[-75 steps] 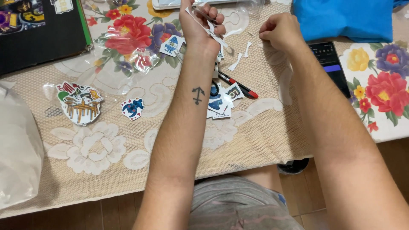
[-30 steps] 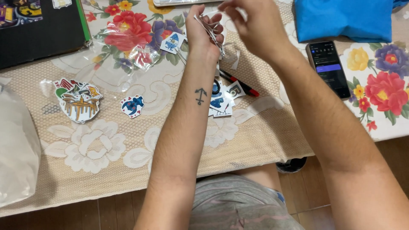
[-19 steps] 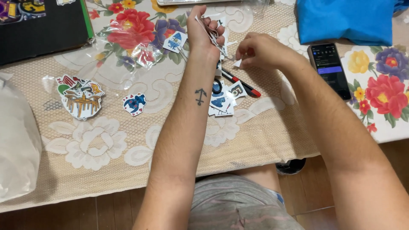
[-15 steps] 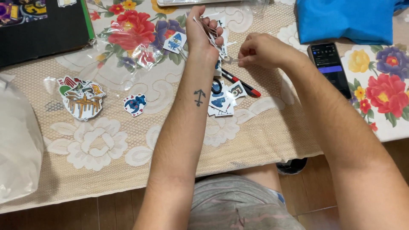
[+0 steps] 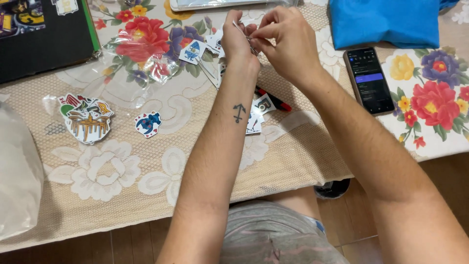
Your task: The person uses scissors to cut out a blue cartoon character from a printed sheet. They trim the edges of the character and place the finished cutout on the table. The person also gathers and discards the excess paper scraps.
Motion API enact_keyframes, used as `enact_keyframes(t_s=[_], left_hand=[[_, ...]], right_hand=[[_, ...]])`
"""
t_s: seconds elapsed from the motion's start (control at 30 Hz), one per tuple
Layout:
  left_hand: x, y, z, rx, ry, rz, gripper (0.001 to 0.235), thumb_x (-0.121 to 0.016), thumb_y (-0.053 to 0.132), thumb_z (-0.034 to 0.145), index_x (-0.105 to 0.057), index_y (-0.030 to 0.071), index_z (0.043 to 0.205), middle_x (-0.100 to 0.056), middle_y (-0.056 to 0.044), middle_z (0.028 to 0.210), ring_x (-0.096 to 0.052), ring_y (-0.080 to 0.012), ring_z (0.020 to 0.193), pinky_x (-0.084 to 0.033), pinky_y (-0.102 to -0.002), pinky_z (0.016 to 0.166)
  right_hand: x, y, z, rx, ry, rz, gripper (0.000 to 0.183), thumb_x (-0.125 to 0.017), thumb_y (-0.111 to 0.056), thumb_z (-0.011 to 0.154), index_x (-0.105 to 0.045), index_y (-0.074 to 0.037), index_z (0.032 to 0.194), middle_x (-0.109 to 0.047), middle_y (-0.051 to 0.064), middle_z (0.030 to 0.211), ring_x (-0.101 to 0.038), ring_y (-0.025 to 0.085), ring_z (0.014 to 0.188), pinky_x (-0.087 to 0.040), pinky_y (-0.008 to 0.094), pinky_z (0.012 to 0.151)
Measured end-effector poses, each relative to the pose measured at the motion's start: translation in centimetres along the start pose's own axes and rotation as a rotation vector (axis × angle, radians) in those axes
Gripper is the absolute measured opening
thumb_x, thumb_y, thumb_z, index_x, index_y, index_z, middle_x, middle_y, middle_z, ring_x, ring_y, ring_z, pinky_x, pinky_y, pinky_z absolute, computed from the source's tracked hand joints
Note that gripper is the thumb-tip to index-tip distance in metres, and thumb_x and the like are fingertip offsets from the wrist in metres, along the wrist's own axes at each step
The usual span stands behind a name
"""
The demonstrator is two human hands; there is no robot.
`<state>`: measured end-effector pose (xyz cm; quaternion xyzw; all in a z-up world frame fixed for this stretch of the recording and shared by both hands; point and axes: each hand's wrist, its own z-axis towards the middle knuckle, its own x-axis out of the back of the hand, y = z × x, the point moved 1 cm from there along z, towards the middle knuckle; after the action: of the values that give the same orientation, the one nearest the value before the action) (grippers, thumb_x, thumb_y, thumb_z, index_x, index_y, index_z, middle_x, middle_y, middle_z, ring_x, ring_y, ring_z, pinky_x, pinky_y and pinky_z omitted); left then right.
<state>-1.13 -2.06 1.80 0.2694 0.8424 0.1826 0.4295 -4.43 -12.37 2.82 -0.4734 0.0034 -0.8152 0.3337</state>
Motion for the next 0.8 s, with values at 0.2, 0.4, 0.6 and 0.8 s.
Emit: enact_keyframes(t_s=[0.2, 0.4, 0.6, 0.8], left_hand=[[-0.9, -0.4, -1.2, -0.101, 0.103, -0.039, 0.019, -0.059, 0.009, 0.079, -0.06, -0.003, 0.093, -0.048, -0.008, 0.072, -0.047, -0.0198, 0.063, -0.037, -0.033, 0.057], [-1.3, 0.0, -1.8, -0.168, 0.077, -0.119, 0.021, -0.057, 0.008, 0.076, -0.057, -0.005, 0.093, -0.032, -0.002, 0.054, -0.028, -0.0154, 0.051, -0.024, -0.034, 0.05], [-1.1, -0.5, -1.6, -0.17, 0.042, -0.063, 0.039, -0.05, 0.006, 0.082, -0.065, -0.009, 0.114, -0.038, -0.005, 0.063, -0.037, -0.0176, 0.061, -0.034, -0.034, 0.057], [-0.8, -0.2, -0.8, -0.213, 0.012, -0.054, 0.054, -0.045, 0.005, 0.075, -0.064, -0.01, 0.124, -0.037, -0.003, 0.058, -0.029, -0.0128, 0.05, -0.024, -0.029, 0.047]], right_hand=[[0.0, -0.2, -0.2, -0.115, -0.028, 0.075, 0.008, -0.077, -0.009, 0.092, -0.082, -0.011, 0.097, -0.064, 0.004, 0.088, -0.054, 0.021, 0.084, -0.047, 0.035, 0.066], [0.7, -0.5, -0.5, -0.423, 0.082, 0.59, 0.014, -0.089, -0.002, 0.08, -0.078, -0.008, 0.085, -0.077, 0.003, 0.08, -0.073, 0.006, 0.073, -0.064, 0.017, 0.071], [0.9, -0.8, -0.3, -0.285, 0.088, 0.431, 0.013, -0.084, 0.003, 0.082, -0.079, -0.008, 0.082, -0.076, 0.003, 0.077, -0.068, 0.007, 0.069, -0.058, 0.02, 0.062], [1.5, -1.6, -0.5, -0.24, 0.021, 0.414, 0.011, -0.069, -0.005, 0.095, -0.077, -0.007, 0.103, -0.077, 0.009, 0.097, -0.073, 0.014, 0.089, -0.062, 0.026, 0.077]])
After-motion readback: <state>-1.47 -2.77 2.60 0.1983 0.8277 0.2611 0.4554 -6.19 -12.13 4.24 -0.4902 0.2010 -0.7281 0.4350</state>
